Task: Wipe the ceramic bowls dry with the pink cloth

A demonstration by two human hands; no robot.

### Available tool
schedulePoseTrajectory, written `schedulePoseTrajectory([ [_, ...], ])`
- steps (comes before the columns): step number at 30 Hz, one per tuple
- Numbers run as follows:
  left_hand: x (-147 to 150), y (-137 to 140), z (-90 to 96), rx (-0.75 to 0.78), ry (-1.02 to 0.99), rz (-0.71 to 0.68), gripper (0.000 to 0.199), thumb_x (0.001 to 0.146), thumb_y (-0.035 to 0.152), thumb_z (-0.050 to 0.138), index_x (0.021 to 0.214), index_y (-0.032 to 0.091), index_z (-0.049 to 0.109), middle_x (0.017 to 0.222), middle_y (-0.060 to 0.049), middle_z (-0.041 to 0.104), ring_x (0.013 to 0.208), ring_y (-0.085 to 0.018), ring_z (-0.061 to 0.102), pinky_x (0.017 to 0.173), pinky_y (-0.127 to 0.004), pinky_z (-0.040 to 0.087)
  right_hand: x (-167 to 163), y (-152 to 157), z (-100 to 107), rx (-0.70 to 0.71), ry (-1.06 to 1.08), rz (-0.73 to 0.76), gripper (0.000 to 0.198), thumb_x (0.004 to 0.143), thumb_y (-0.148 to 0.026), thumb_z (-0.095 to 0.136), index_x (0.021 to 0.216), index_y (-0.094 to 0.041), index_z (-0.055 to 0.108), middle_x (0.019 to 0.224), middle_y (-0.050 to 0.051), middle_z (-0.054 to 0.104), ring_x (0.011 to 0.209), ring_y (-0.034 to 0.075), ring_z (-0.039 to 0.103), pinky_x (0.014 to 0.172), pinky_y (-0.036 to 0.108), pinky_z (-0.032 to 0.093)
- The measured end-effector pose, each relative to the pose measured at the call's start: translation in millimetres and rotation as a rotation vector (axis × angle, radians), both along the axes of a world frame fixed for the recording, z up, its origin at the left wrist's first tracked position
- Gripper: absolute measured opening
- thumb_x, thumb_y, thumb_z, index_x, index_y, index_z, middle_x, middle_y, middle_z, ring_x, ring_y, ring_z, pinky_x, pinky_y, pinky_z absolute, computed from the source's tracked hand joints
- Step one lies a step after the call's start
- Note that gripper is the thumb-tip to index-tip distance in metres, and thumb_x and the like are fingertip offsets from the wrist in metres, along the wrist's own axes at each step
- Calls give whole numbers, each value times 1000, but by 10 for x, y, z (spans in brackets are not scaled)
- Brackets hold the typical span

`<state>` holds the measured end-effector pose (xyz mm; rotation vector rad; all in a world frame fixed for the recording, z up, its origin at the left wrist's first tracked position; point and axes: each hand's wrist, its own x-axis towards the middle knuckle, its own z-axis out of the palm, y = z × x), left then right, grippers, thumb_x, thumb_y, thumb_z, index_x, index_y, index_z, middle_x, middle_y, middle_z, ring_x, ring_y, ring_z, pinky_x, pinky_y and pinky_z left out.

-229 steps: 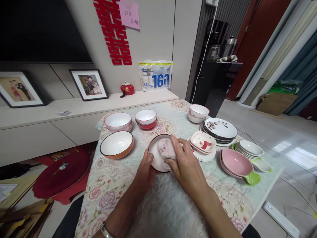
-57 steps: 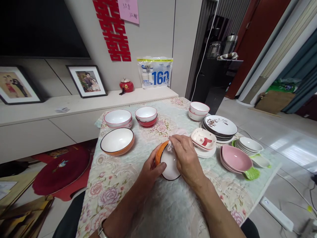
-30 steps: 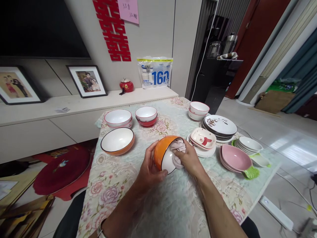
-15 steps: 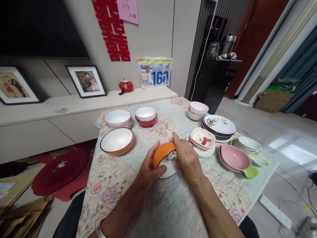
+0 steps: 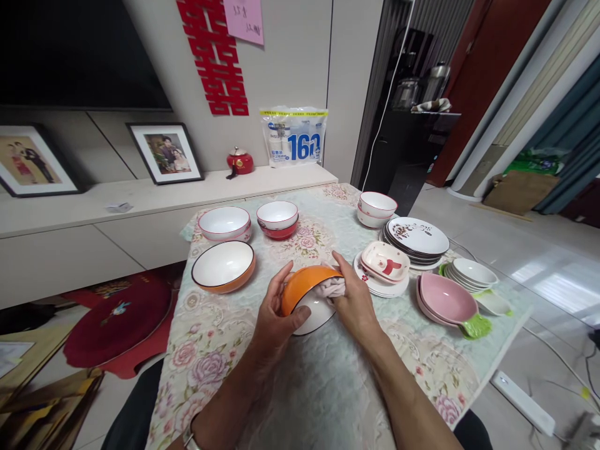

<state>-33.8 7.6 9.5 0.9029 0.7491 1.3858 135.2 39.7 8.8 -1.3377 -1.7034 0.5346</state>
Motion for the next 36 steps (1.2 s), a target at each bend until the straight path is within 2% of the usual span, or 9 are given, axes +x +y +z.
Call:
schedulePoseTrajectory([
  [4,11,-2,14,-24,-89,44,94,61,29,86,143,22,40,137,-12,58,124,-29,58,101,-36,48,-38,50,-43,-208,189,75,61,69,-19,59,129,-18,60,122,11,71,106,29,68,94,46,54],
  [7,22,-5,22,-49,-109,19,98,61,32,86,145,25,36,141,-12,54,124,-31,57,98,-38,49,-53,60,-81,-170,182,44,52,74,-23,59,126,-17,62,121,11,72,106,29,69,94,46,54],
  [12,40,14,-52,22,-20,-62,100,62,29,87,146,24,33,129,-11,56,119,-28,58,99,-37,47,42,-2,-55,167,-163,-167,70,72,-7,47,142,-13,49,124,15,69,108,28,68,93,45,55],
  [17,50,34,-155,94,23,-108,101,64,29,86,147,25,29,120,-9,56,115,-26,58,99,-39,46,49,-140,166,580,-516,-16,78,83,2,42,156,-18,25,124,15,68,112,26,66,94,42,55],
  [21,64,18,-143,117,43,-101,99,66,28,85,147,25,28,120,-9,55,112,-25,59,97,-37,46,-52,-198,285,710,-552,148,71,92,-3,45,157,-21,22,119,13,70,113,25,65,100,45,52],
  [24,62,13,-106,95,77,-40,95,65,26,85,144,25,33,117,-7,56,106,-24,60,91,-35,49,-94,-191,274,663,-515,161,64,91,-3,44,153,-20,33,120,13,69,113,24,65,98,44,53],
  [28,40,18,-61,74,96,10,93,62,23,86,141,24,36,116,-7,56,103,-22,61,87,-32,50,-68,-128,154,499,-418,47,58,85,-4,42,141,-16,49,119,14,70,110,25,67,91,41,56],
  [33,34,6,-33,-18,-8,68,90,60,29,88,138,23,44,118,-7,59,113,-26,61,96,-35,49,-22,-21,-20,183,-237,-76,56,78,-9,49,133,-19,56,122,12,71,108,26,69,92,43,55],
  [36,29,11,-26,-120,-95,113,88,63,32,87,140,23,44,127,-9,59,118,-28,60,96,-36,50,-6,15,-34,-6,-210,-38,58,77,-14,53,135,-19,54,122,12,70,107,29,69,92,47,54],
])
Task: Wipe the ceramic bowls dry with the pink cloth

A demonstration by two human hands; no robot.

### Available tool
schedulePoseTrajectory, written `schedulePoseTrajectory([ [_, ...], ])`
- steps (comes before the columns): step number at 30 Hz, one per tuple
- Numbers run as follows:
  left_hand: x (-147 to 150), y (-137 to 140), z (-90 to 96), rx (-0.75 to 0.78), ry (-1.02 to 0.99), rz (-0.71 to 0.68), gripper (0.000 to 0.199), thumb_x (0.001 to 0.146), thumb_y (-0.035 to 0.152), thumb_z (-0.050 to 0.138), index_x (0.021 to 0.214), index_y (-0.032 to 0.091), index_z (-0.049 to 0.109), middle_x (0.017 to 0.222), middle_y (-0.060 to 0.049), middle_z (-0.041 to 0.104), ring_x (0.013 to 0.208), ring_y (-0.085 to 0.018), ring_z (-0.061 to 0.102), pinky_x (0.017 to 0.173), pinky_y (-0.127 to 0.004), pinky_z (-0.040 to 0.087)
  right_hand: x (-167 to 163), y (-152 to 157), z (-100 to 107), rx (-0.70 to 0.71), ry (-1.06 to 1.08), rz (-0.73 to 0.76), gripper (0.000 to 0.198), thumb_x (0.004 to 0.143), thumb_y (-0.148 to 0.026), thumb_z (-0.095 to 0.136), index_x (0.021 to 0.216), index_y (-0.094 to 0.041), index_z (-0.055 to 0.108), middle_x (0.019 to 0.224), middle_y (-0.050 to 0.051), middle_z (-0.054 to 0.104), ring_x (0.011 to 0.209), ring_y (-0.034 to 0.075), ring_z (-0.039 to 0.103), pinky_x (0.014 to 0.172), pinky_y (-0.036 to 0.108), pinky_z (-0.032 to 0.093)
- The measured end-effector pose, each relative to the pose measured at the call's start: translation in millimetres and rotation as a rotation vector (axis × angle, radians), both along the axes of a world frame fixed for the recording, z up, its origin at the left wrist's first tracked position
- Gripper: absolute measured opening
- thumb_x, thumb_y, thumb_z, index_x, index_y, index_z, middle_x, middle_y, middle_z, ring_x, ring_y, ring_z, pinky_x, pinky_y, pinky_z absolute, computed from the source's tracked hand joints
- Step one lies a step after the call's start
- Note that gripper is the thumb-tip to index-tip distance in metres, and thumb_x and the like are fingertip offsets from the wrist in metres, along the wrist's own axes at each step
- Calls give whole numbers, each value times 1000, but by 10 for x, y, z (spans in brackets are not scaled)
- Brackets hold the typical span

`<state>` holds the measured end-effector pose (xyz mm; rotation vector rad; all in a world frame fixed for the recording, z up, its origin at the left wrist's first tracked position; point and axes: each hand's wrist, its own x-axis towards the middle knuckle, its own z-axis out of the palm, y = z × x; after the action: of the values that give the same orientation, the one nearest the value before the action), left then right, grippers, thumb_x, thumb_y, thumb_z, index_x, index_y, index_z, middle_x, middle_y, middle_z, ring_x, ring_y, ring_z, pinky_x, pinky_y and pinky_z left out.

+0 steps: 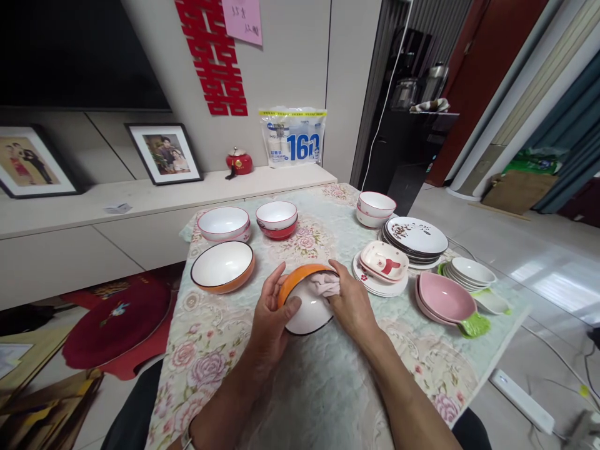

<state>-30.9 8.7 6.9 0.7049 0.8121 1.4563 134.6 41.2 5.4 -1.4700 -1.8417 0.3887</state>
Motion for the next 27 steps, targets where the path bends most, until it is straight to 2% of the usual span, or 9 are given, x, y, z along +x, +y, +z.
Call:
schedulePoseTrajectory([
  [3,-17,29,8,-81,-103,15,85,69,34,83,142,21,41,142,-14,53,124,-30,58,98,-38,50,40,-4,88,-178,-44,74,63,79,-22,60,141,-19,49,129,14,66,112,32,66,94,49,53],
  [5,-29,51,18,-94,-155,-6,81,73,38,80,143,20,42,143,-16,54,123,-31,59,99,-41,50,87,-26,184,-196,-79,46,72,78,-28,65,145,-17,44,136,17,61,119,34,61,98,51,50],
  [10,-34,48,65,-119,-167,-55,67,83,54,67,138,19,50,130,-14,66,116,-31,63,97,-44,51,161,-140,435,13,-81,-58,86,78,-44,72,151,-21,35,137,17,52,131,36,48,106,56,43],
  [13,-19,13,88,-84,-182,-103,59,88,53,61,137,20,52,130,-12,66,120,-31,61,99,-44,50,101,-245,536,84,-55,-3,88,78,-43,74,153,-28,30,144,14,41,137,35,41,107,56,43],
  [16,-4,-7,84,-22,-214,-167,53,92,52,56,133,19,56,130,-12,66,122,-31,60,100,-46,49,7,-338,589,160,-67,111,72,85,-35,68,150,-33,36,153,12,29,139,35,37,103,54,48],
  [20,7,0,55,-43,-216,-191,54,90,58,54,127,20,61,128,-12,67,121,-31,61,99,-46,50,-102,-395,586,297,-170,210,41,89,-16,59,127,-29,61,130,12,52,117,29,54,91,47,54],
  [23,14,4,31,-53,-205,-179,53,89,59,56,123,20,63,126,-11,68,122,-31,60,98,-45,50,-178,-384,529,168,-264,383,32,89,-8,54,110,-27,69,106,8,61,97,22,60,78,35,56],
  [25,20,2,14,-49,-214,-168,49,90,57,56,121,19,64,125,-11,69,123,-31,59,99,-44,50,-219,-352,473,88,-320,476,32,90,-5,51,105,-26,69,106,6,63,96,20,61,79,32,55],
  [27,26,-5,3,-34,-221,-172,46,92,53,55,124,21,63,126,-10,68,125,-30,58,101,-45,49,-244,-307,419,93,-356,514,34,91,-3,47,107,-25,68,114,6,64,104,21,61,86,34,54],
])
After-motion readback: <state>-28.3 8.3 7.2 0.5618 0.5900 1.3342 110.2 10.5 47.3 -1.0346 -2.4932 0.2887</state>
